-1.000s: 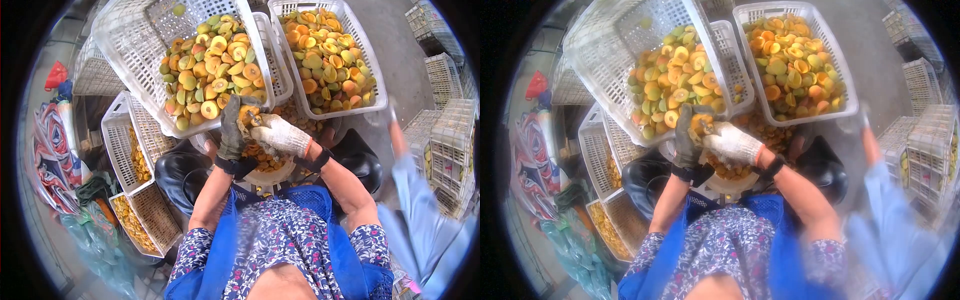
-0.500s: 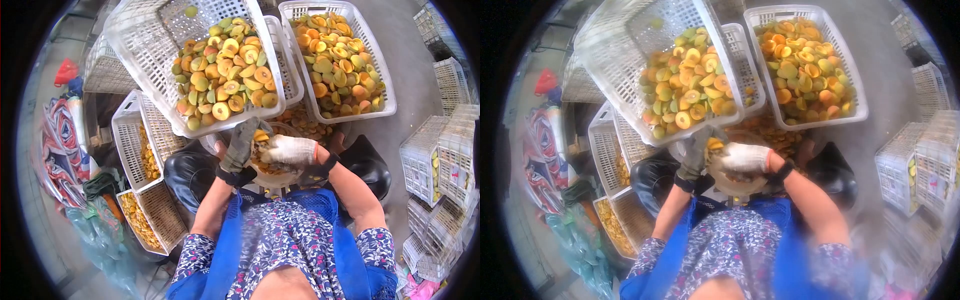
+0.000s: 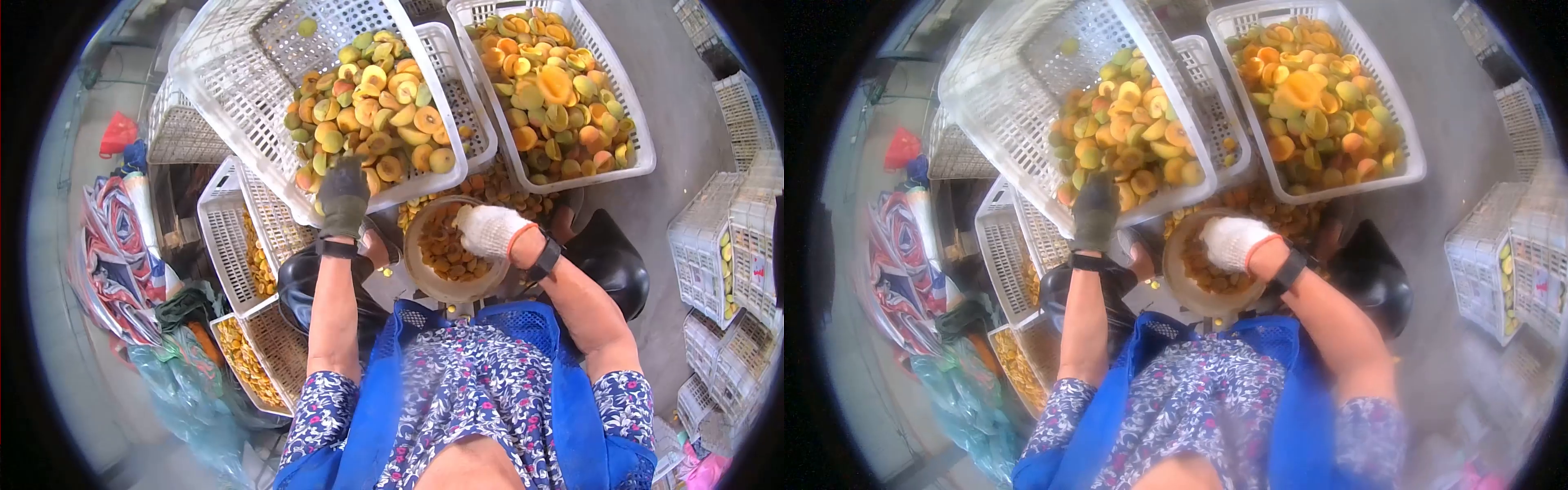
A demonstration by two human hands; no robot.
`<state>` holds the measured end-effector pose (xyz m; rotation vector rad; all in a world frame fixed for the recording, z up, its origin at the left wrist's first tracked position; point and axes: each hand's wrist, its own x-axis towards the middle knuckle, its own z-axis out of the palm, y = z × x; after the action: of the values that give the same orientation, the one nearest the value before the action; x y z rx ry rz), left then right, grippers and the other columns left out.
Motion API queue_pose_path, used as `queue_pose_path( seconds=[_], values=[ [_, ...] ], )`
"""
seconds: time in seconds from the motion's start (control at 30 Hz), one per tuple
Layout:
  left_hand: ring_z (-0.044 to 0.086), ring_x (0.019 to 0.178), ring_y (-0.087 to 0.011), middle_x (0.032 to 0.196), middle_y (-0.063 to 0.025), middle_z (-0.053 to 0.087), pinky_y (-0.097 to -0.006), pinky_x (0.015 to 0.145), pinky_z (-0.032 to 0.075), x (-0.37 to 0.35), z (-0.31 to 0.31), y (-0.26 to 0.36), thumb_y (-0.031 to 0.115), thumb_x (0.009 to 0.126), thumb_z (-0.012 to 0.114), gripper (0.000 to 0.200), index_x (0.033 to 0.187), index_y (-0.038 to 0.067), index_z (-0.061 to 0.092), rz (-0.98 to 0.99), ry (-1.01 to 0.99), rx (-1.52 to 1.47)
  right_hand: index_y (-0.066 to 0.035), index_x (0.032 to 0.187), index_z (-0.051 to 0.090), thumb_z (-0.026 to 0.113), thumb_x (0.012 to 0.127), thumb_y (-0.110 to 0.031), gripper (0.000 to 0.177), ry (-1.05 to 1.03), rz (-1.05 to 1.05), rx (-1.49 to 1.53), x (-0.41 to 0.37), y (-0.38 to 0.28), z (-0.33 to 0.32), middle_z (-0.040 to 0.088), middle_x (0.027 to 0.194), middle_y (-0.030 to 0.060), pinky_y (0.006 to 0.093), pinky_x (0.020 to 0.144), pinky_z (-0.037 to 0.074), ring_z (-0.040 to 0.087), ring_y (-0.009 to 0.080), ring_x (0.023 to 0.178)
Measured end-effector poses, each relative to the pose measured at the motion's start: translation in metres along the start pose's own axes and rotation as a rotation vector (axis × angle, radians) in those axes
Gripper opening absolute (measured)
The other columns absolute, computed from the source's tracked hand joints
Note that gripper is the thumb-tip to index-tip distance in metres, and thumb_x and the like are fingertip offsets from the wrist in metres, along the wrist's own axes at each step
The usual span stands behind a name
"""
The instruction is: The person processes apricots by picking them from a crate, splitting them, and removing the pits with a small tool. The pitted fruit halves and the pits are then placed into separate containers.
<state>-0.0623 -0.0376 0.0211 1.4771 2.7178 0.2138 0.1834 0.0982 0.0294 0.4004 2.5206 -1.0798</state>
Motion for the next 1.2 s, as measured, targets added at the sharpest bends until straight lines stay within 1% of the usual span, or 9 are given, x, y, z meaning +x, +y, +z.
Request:
queue_pose_path(
  seconds=[0.07,0.23,0.3,0.73,0.8,0.87,0.93,1.07,1.2],
  values=[
    [0.059,0.1,-0.0307,0.108,-0.0145,0.061,-0.0412,0.085,0.047,-0.011,0.009,-0.004,0.02,0.086,0.056,0.029,0.113,0.01,0.061,0.017,-0.134,0.373,-0.006,0.093,0.067,0.052,0.081,-0.021,0.024,0.059,-0.075,-0.009,-0.001,0.002,-0.001,0.068,0.086,0.0178,0.0456,0.069,0.053,0.066,0.0362,0.078],
    [0.058,0.102,-0.03,0.108,-0.0118,0.06,-0.0446,0.08,0.051,-0.02,0.02,-0.014,0.01,0.079,0.058,0.036,0.114,0.02,0.061,0.109,0.058,0.261,-0.004,0.092,0.065,0.051,0.081,-0.02,0.024,0.146,-0.134,-0.021,-0.003,0.009,-0.006,0.067,0.083,0.0195,0.0459,0.068,0.053,0.065,0.0372,0.076],
    [0.058,0.101,-0.03,0.108,-0.0122,0.06,-0.044,0.081,0.05,-0.017,0.011,-0.016,0.012,0.078,0.061,0.04,0.117,0.021,0.059,0.056,-0.106,0.302,-0.004,0.093,0.065,0.051,0.081,-0.02,0.025,0.167,-0.128,0.004,-0.006,0.011,-0.005,0.067,0.082,0.0198,0.046,0.068,0.053,0.065,0.0375,0.075],
    [0.06,0.102,-0.0317,0.111,-0.0141,0.06,-0.0416,0.08,0.051,-0.007,-0.017,-0.023,0.026,0.077,0.071,0.052,0.123,0.013,0.051,0.256,-0.377,0.474,-0.001,0.093,0.063,0.053,0.082,-0.023,0.027,0.249,-0.145,-0.049,-0.006,0.01,-0.014,0.065,0.079,0.0209,0.0467,0.065,0.052,0.064,0.0383,0.073],
    [0.063,0.098,-0.0353,0.116,-0.0169,0.06,-0.0427,0.078,0.052,-0.014,-0.024,-0.022,0.027,0.079,0.071,0.049,0.122,0.013,0.051,-0.004,-0.344,0.087,-0.001,0.093,0.062,0.053,0.081,-0.022,0.026,0.225,-0.113,-0.067,-0.002,0.012,-0.014,0.065,0.081,0.0218,0.0468,0.066,0.052,0.064,0.0386,0.074],
    [0.066,0.092,-0.0329,0.117,-0.0145,0.061,-0.0401,0.072,0.054,-0.005,-0.053,0.003,0.027,0.086,0.066,0.046,0.125,0.008,0.05,-0.149,-0.402,0.037,0.001,0.097,0.059,0.056,0.083,-0.021,0.027,0.399,-0.246,0.004,0.006,0.018,-0.009,0.064,0.085,0.0241,0.0468,0.068,0.051,0.063,0.0409,0.078],
    [0.066,0.09,-0.0263,0.113,-0.0108,0.063,-0.0351,0.066,0.055,-0.007,-0.068,0.017,0.028,0.092,0.06,0.045,0.128,0.005,0.048,-0.34,-0.227,-1.081,0.002,0.1,0.057,0.057,0.084,-0.022,0.028,0.406,-0.241,0.133,0.001,0.005,-0.026,0.063,0.087,0.0242,0.046,0.069,0.05,0.062,0.0418,0.08],
    [0.065,0.086,-0.022,0.109,-0.0118,0.062,-0.0333,0.065,0.055,-0.018,-0.082,0.047,0.031,0.095,0.057,0.046,0.13,0.003,0.047,-0.383,-0.147,-1.837,0.001,0.108,0.053,0.06,0.087,-0.024,0.034,0.538,-0.276,0.474,0.002,-0.005,-0.034,0.062,0.09,0.0247,0.0438,0.072,0.048,0.059,0.0444,0.087],
    [0.063,0.089,-0.0241,0.113,-0.0134,0.06,-0.033,0.07,0.055,-0.026,-0.088,0.064,0.019,0.094,0.057,0.039,0.126,0.0,0.049,-0.236,-0.277,-2.161,-0.002,0.107,0.053,0.059,0.088,-0.026,0.031,0.534,-0.182,0.567,-0.005,-0.018,-0.047,0.06,0.079,0.0163,0.0383,0.065,0.048,0.062,0.0285,0.072]
  ],
)
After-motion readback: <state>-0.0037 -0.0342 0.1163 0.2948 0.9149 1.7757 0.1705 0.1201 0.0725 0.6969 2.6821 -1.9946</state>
